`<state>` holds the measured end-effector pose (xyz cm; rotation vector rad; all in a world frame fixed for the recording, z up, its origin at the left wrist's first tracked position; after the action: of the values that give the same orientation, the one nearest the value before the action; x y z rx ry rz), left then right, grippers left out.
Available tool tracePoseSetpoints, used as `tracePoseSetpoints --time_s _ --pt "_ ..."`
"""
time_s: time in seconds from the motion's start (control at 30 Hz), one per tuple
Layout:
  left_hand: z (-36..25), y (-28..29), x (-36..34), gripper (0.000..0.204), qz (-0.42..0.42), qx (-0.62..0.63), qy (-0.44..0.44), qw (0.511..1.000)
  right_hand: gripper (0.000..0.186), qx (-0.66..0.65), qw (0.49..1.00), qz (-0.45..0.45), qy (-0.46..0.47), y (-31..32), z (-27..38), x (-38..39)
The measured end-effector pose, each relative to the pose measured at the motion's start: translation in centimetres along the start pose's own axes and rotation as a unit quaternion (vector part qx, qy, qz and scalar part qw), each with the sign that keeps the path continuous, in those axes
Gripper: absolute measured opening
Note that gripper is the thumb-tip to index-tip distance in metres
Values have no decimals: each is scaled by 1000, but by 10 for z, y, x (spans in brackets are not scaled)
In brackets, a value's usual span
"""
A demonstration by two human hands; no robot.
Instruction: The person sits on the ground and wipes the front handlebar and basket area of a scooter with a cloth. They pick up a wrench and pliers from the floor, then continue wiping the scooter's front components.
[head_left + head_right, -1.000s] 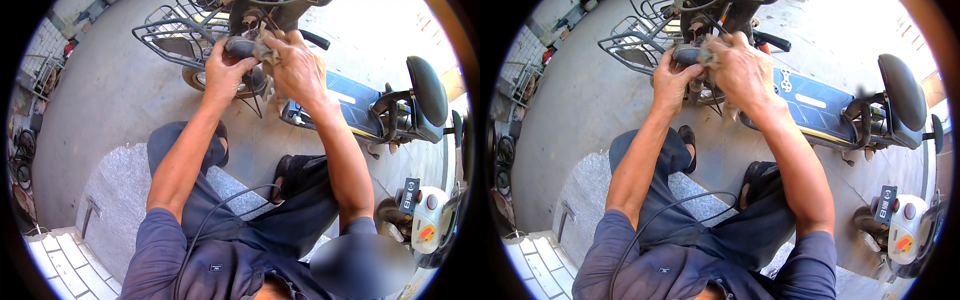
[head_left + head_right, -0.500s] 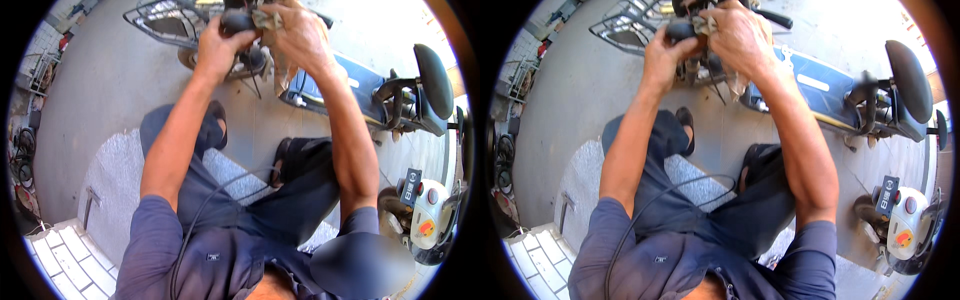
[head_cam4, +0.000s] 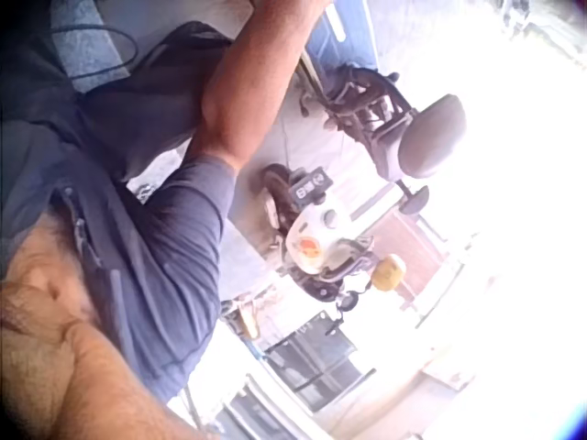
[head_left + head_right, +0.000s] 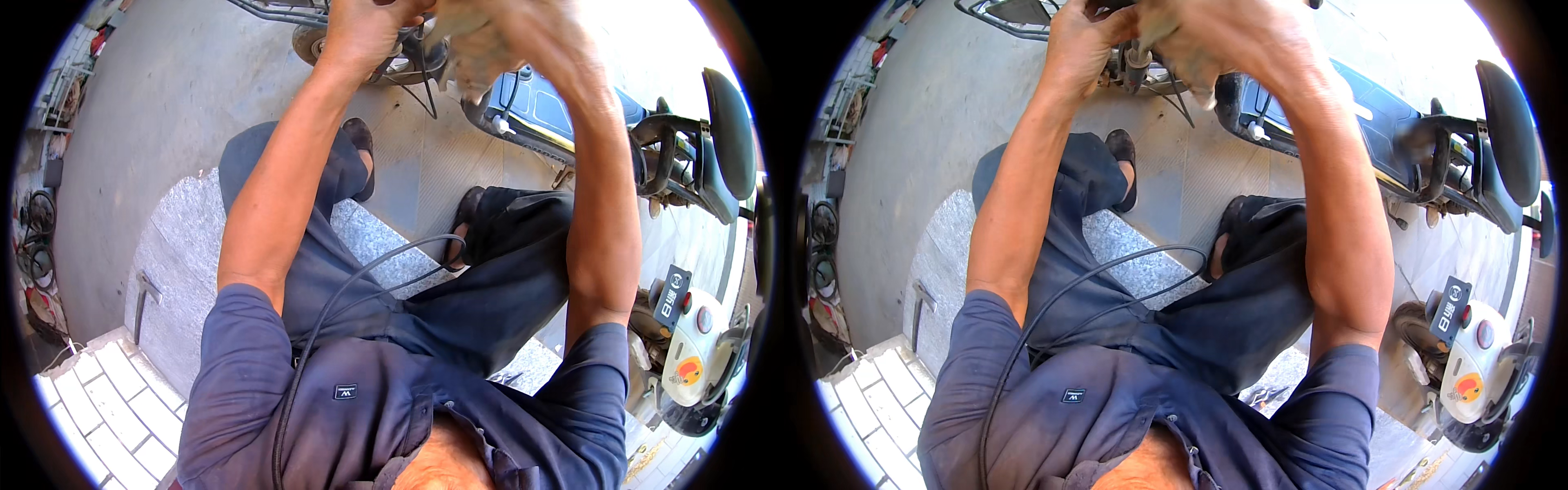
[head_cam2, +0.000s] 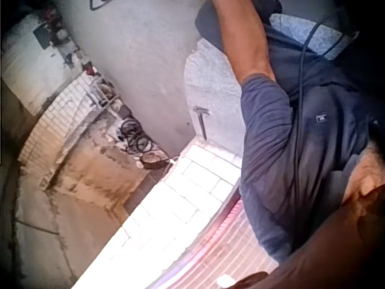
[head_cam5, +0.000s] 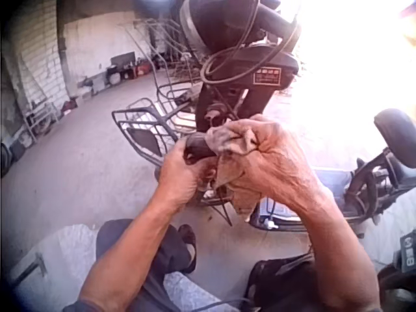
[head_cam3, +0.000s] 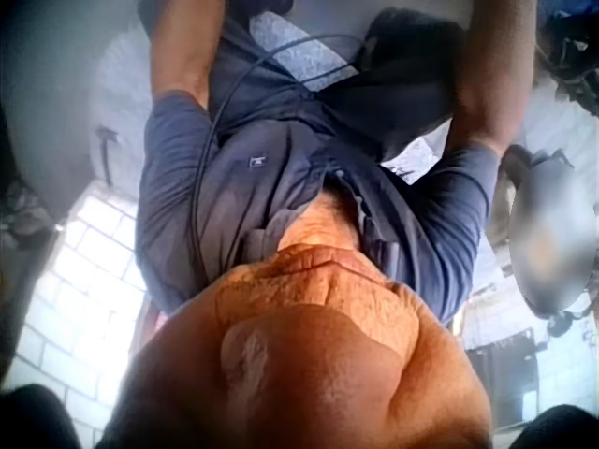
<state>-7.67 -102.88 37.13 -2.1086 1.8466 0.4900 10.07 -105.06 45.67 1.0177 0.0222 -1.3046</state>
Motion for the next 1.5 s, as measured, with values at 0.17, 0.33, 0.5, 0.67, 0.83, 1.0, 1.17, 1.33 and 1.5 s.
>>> tracePoseSetpoints --time_s 0.17,0.33,0.5,0.67,0.83,1.0,1.17,1.33,1.5 --pt "4 -6 -3 38 0 33 -10 999 24 -72 993 -92 6 5 -14 -5" --pt "4 -11 -1 37 -66 -34 -129 989 37 91 990 -85 67 -23 9 -4" --pt "6 -8 -1 35 -39 -66 -97 992 37 147 987 -27 57 -14 -14 10" --pt "-5 1 5 40 -27 -87 -86 992 31 150 986 -17 -69 4 -13 13" --pt "13 -7 3 39 -17 -27 -35 999 24 -26 983 -5 -182 22 -40 23" --pt "33 -4 16 37 -6 -8 39 999 20 -42 974 -55 -215 33 -55 31" --pt "36 19 31 34 8 -2 49 999 22 44 981 -31 -186 30 -63 47" --pt "19 19 45 29 6 -22 77 997 26 128 969 -48 -206 42 -46 59" --pt "-9 2 46 26 56 23 44 997 20 32 985 -57 -158 39 -70 64"
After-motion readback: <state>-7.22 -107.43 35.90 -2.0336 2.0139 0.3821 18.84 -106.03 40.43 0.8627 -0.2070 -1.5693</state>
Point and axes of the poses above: each hand's wrist, its own x-axis away from the middle knuckle, its own y-axis out of the back of the hand, z = x × y, the point moved 1 cm from there along -x, towards the middle knuckle, and after that the axes turned 7 degrees about -y, right-handed, at the moved point
